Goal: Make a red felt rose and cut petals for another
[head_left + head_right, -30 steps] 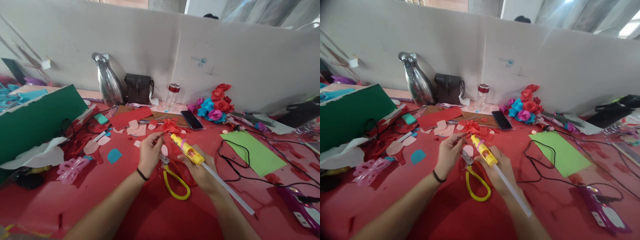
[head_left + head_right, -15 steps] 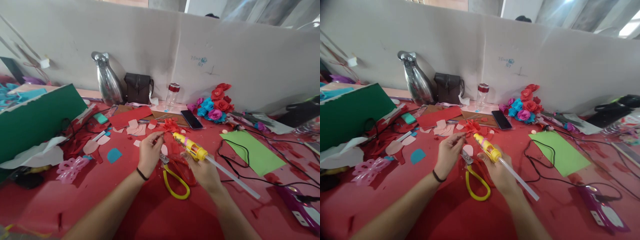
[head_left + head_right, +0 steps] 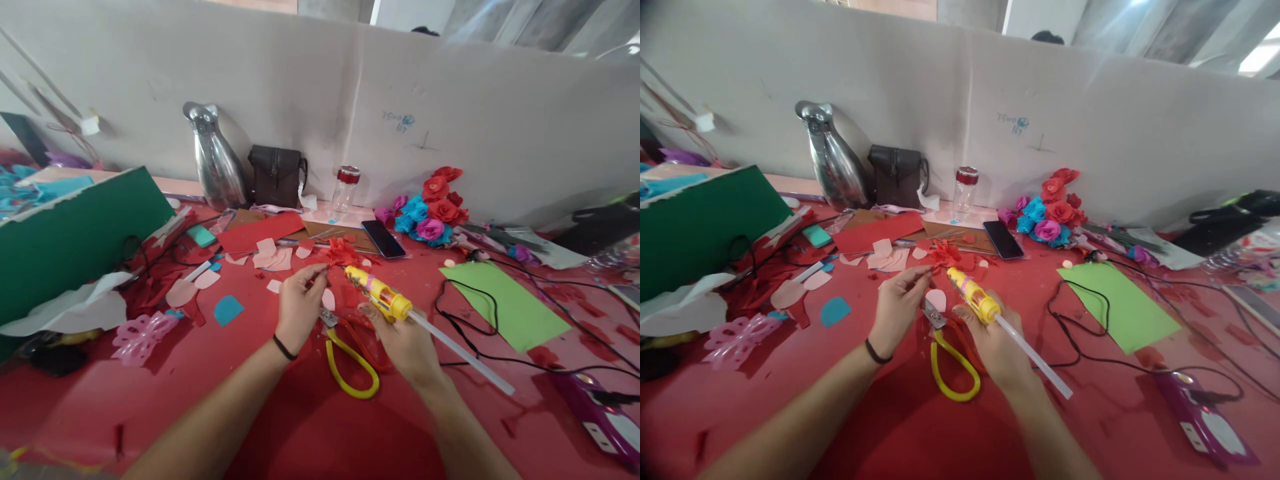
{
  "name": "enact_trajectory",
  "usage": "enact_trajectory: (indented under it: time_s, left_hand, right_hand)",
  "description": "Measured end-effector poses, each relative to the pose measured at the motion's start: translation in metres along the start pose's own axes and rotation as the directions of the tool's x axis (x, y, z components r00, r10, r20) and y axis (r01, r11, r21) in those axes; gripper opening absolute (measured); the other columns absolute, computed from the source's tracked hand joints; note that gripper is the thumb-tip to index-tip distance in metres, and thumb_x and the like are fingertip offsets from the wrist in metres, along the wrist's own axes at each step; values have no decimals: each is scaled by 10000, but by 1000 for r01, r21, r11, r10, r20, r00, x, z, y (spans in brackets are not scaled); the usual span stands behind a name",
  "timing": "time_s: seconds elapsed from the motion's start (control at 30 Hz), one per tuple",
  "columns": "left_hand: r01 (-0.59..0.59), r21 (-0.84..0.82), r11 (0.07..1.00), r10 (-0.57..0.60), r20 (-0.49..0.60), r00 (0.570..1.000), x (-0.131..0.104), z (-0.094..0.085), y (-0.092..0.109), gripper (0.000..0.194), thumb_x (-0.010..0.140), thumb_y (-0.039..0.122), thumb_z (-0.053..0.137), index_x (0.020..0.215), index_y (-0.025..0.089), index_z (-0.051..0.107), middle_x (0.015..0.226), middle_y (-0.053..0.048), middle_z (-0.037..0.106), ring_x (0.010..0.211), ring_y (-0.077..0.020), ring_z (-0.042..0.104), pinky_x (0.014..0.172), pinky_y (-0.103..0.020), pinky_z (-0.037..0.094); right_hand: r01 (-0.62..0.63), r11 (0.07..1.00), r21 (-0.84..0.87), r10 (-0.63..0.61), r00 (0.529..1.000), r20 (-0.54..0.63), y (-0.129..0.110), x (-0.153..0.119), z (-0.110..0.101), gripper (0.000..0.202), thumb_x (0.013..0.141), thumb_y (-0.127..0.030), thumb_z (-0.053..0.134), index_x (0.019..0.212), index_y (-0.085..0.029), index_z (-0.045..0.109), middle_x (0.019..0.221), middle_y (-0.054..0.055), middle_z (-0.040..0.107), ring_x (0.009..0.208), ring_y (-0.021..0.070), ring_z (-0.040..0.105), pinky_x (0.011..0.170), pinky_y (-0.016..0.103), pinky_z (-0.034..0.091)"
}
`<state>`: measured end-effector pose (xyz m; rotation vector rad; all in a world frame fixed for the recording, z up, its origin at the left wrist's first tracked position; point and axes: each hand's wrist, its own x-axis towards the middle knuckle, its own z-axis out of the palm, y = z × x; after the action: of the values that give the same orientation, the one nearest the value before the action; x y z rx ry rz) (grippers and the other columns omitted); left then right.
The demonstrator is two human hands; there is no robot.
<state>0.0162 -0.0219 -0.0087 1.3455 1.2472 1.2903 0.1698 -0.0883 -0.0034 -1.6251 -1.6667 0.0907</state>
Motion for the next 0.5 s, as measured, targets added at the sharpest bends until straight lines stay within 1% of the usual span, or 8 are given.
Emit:
enact_trajectory:
  time_s: [0.1, 0.2, 0.5]
  left_hand:
    - [-3, 4, 1000, 3, 6, 1000, -1, 0, 1, 241, 776, 244, 536, 900, 154, 721, 675, -18, 682, 516, -96, 519, 495, -203, 402]
    - [-3, 3, 1000, 3, 1, 1000, -1, 0, 2, 239, 777, 249, 537, 892, 155, 724, 665, -16, 680, 515, -98, 522, 491, -202, 404]
    - [26, -52, 998, -26, 4, 1000, 0, 0, 2, 227, 757, 240, 540, 867, 153, 718, 617, -1, 648, 461, -79, 452, 437, -188, 367]
  right_hand:
    - [3, 1000, -3, -3, 1000, -9, 0, -1, 2, 479, 871, -635, 427, 691, -203, 531, 559, 10, 573, 472, 142, 534, 480, 243, 405]
    - [30, 999, -13, -30, 1000, -2, -2, -1, 2, 460, 869, -630, 439, 715, -205, 528, 560, 5, 570, 476, 145, 539, 472, 239, 399]
    - [88, 995, -48, -89, 996, -24, -3, 2, -3, 454, 884, -614, 427, 693, -214, 527, 555, 0, 560, 452, 131, 519, 466, 238, 395]
